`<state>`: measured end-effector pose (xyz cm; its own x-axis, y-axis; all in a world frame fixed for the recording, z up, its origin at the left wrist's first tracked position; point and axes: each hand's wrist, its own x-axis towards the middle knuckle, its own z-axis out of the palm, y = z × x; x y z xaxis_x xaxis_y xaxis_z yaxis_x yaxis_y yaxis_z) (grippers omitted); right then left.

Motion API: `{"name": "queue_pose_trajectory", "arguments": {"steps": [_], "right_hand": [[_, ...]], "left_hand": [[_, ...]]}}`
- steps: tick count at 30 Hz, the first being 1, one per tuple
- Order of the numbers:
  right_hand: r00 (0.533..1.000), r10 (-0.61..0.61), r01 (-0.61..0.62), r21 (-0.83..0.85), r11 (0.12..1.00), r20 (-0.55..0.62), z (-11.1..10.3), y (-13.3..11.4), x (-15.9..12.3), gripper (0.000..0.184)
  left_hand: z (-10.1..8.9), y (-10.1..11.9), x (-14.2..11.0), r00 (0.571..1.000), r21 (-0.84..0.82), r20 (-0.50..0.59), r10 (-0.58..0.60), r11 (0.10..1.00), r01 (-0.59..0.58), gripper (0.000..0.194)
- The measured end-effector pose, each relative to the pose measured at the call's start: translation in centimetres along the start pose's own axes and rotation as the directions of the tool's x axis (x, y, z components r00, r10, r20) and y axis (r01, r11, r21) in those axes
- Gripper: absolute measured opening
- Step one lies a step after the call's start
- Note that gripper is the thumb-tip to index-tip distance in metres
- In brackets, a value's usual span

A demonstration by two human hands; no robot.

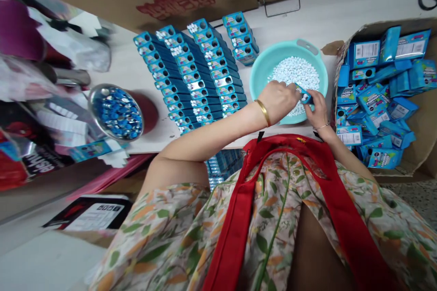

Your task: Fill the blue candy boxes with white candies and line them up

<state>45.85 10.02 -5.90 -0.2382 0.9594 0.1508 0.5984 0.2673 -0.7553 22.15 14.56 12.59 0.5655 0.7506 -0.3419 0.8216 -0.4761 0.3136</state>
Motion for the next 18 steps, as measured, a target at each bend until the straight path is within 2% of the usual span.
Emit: {"name": "queue_pose_trajectory", "arguments": {"steps": [2, 5, 6, 8, 10, 12, 15, 18], "right_hand": [[0.999, 0.031, -0.031, 0.003, 1.0, -0.025, -0.1, 0.3, -0.1, 0.046], [0.992, 0.102, -0.1, 0.029, 0.995, -0.068, -0.8, 0.9, 0.0, 0.051], [0.988, 0.125, -0.122, 0.04, 0.992, -0.088, -1.0, 1.1, 0.0, 0.054], [0.979, 0.157, -0.151, 0.056, 0.987, -0.132, -1.5, 1.5, 0.3, 0.058], [0.972, 0.16, -0.151, 0.064, 0.986, -0.173, -1.7, 1.9, 0.6, 0.061], [0.969, 0.15, -0.138, 0.074, 0.988, -0.196, -1.8, 2.3, 0.9, 0.063], [0.963, 0.162, -0.141, 0.108, 0.984, -0.214, -1.7, 2.6, 1.3, 0.065], [0.956, 0.183, -0.148, 0.16, 0.976, -0.229, -1.6, 2.8, 1.8, 0.07]], "left_hand": [[1.8, -2.7, 0.9, 0.996, -0.041, -0.083, -0.036, 0.999, 0.032, 0.03], [7.1, -8.3, 4.3, 0.964, -0.14, -0.216, -0.156, 0.982, 0.127, 0.034], [9.2, -9.8, 5.6, 0.956, -0.168, -0.219, -0.193, 0.973, 0.157, 0.033], [13.1, -11.4, 8.1, 0.956, -0.165, -0.136, -0.26, 0.957, 0.237, 0.038], [16.0, -10.8, 9.7, 0.962, -0.161, -0.063, -0.266, 0.954, 0.253, 0.044], [17.8, -8.9, 10.2, 0.98, -0.194, -0.002, -0.199, 0.961, 0.195, 0.046], [19.3, -5.6, 9.6, 0.993, -0.28, 0.092, -0.072, 0.955, 0.095, 0.05], [20.2, -4.3, 8.6, 0.993, -0.409, 0.116, -0.015, 0.91, 0.061, 0.049]]}}
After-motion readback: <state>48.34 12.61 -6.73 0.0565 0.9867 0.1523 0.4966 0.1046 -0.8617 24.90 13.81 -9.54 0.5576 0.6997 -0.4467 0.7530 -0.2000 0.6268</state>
